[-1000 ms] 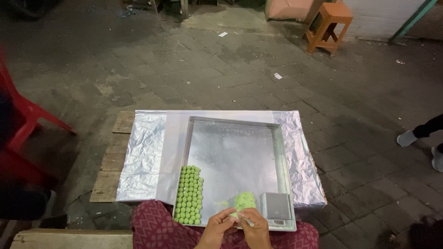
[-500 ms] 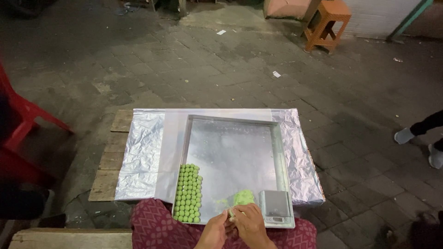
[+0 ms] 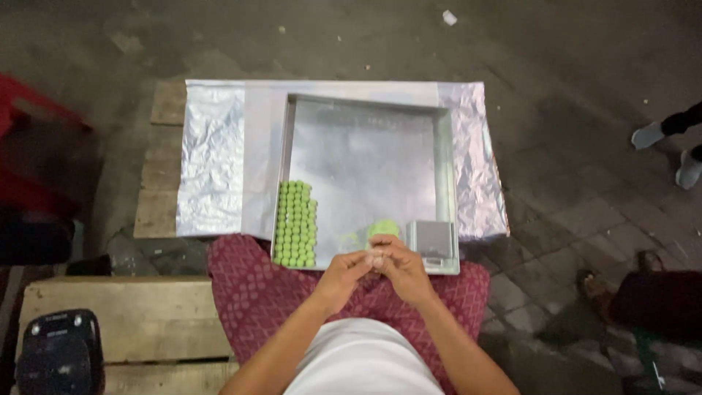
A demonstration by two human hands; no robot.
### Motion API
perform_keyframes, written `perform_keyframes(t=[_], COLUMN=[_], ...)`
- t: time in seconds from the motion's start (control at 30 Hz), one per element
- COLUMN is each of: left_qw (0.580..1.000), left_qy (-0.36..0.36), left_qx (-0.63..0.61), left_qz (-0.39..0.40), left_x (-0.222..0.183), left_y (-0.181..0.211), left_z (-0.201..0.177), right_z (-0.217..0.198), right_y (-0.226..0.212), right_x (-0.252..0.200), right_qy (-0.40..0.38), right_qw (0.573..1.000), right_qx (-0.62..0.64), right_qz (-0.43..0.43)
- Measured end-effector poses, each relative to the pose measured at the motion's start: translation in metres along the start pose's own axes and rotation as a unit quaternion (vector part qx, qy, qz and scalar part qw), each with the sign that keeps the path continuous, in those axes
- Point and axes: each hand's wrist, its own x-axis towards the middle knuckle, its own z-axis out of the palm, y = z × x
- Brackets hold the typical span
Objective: Rolling small pieces of green dough into uniform balls and arranging them in a metal tray.
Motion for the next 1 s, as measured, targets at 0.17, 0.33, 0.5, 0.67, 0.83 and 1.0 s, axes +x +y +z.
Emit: perform_keyframes(t=[0.17,0.33,0.5,0.67,0.83,1.0], left_qw=[0.998,0.993,0.997,0.996,0.996,0.996], left_qy=[-0.006,0.003,-0.031,-0.026,-0.012,-0.082], left_qx=[-0.058,-0.12,-0.072,-0.082,-0.088,-0.027], left_qz=[0.001,-0.019,-0.014,-0.018,-0.01,-0.018], left_x=[-0.034,-0.013,-0.019,-0.006,0.011,-0.006], left_y=[0.035,-0.001,0.008,-0.018,-0.034,0.003], left_z=[0.036,0.008,0.015,-0.003,-0.031,-0.008], right_z=[0.011,0.017,0.013,0.01,0.013,0.006], right_y=[0.003,-0.003,-0.01,0.011,-0.007,0.003], right_x=[-0.007,-0.016,-0.012,-0.01,-0.01,-0.012], right_qy=[0.071,0.051,0.047,0.093,0.046,0.038], right_qw=[0.995,0.984,0.998,0.991,0.991,0.994], right_qx=[0.047,0.156,-0.023,-0.081,-0.109,-0.068], right_qz=[0.043,0.069,-0.032,-0.049,-0.067,-0.082])
